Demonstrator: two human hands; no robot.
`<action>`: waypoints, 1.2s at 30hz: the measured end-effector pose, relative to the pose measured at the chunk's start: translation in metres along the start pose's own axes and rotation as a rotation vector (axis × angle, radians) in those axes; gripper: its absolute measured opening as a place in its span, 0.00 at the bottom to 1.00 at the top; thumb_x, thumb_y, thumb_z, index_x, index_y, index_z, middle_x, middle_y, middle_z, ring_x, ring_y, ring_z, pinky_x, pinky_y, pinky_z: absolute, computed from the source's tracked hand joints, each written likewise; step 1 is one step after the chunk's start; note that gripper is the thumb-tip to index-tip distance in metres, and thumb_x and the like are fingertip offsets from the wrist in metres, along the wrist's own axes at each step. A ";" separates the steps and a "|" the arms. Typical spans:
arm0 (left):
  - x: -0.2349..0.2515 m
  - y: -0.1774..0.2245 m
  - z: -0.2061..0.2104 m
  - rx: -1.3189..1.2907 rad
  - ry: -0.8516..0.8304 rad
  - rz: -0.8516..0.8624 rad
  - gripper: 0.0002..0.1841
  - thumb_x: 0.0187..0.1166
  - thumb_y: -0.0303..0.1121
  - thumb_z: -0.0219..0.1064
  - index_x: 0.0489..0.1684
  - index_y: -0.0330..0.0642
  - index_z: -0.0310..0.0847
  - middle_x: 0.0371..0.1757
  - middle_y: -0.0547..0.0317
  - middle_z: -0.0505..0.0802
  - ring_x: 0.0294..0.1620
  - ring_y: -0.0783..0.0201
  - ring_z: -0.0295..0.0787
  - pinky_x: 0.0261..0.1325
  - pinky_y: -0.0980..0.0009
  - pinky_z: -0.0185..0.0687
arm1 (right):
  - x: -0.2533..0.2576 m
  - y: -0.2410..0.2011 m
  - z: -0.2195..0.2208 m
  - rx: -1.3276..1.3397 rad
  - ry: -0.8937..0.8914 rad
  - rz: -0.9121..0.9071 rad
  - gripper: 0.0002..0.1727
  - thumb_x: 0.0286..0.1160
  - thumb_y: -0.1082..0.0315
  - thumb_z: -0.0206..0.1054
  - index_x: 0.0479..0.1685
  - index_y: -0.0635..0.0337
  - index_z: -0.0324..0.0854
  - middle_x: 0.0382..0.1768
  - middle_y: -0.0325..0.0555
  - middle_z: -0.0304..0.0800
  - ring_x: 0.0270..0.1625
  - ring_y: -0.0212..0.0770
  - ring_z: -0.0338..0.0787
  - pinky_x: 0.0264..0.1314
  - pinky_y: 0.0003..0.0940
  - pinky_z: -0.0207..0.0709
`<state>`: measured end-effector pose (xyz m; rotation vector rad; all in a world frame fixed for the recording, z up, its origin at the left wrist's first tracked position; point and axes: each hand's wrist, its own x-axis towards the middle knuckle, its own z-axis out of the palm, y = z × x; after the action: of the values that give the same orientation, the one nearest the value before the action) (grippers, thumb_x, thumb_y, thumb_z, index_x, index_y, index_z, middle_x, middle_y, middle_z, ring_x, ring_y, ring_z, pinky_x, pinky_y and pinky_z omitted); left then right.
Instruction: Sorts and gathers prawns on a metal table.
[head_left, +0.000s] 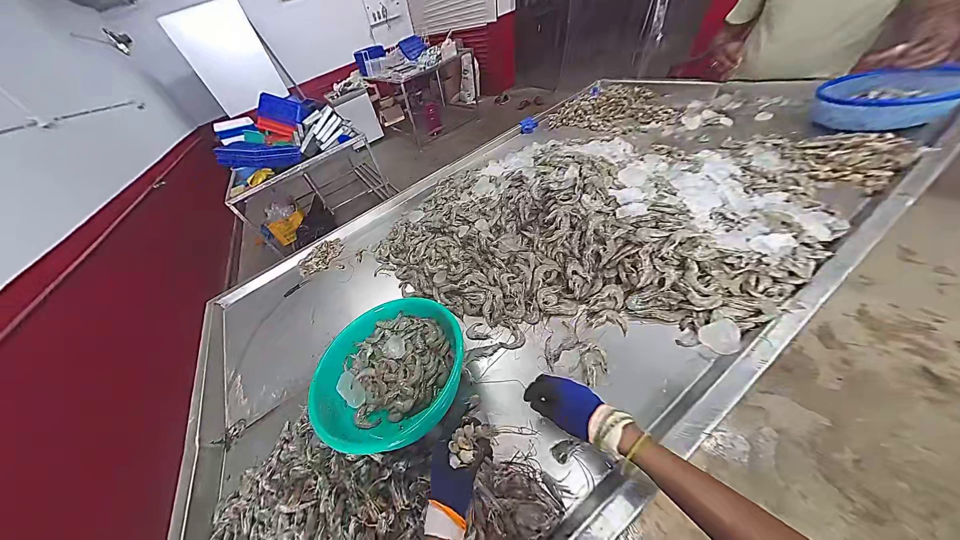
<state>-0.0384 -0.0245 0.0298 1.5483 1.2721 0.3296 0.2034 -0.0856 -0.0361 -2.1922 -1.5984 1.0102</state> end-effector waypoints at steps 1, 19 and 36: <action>0.005 -0.014 0.005 -0.018 0.062 0.089 0.30 0.66 0.17 0.78 0.71 0.19 0.75 0.67 0.34 0.87 0.68 0.60 0.85 0.76 0.70 0.76 | 0.012 -0.017 -0.003 0.015 0.002 -0.034 0.18 0.88 0.59 0.58 0.61 0.56 0.90 0.62 0.58 0.91 0.68 0.60 0.88 0.72 0.65 0.76; -0.003 0.005 -0.018 -0.046 0.075 0.043 0.31 0.65 0.13 0.72 0.73 0.17 0.72 0.72 0.27 0.83 0.73 0.49 0.81 0.79 0.66 0.72 | 0.039 -0.033 -0.022 -0.196 -0.222 0.082 0.15 0.87 0.67 0.58 0.62 0.60 0.87 0.59 0.65 0.91 0.65 0.68 0.88 0.63 0.73 0.76; 0.033 -0.008 0.035 0.079 -0.020 0.207 0.28 0.67 0.22 0.78 0.69 0.25 0.79 0.63 0.34 0.89 0.66 0.51 0.87 0.76 0.59 0.77 | -0.022 -0.073 0.010 -0.284 -0.107 0.059 0.17 0.90 0.63 0.57 0.65 0.64 0.81 0.61 0.65 0.87 0.66 0.68 0.87 0.62 0.65 0.81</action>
<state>-0.0039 -0.0171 -0.0034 1.7515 1.1229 0.3981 0.1394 -0.0809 0.0066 -2.4170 -1.8345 0.9833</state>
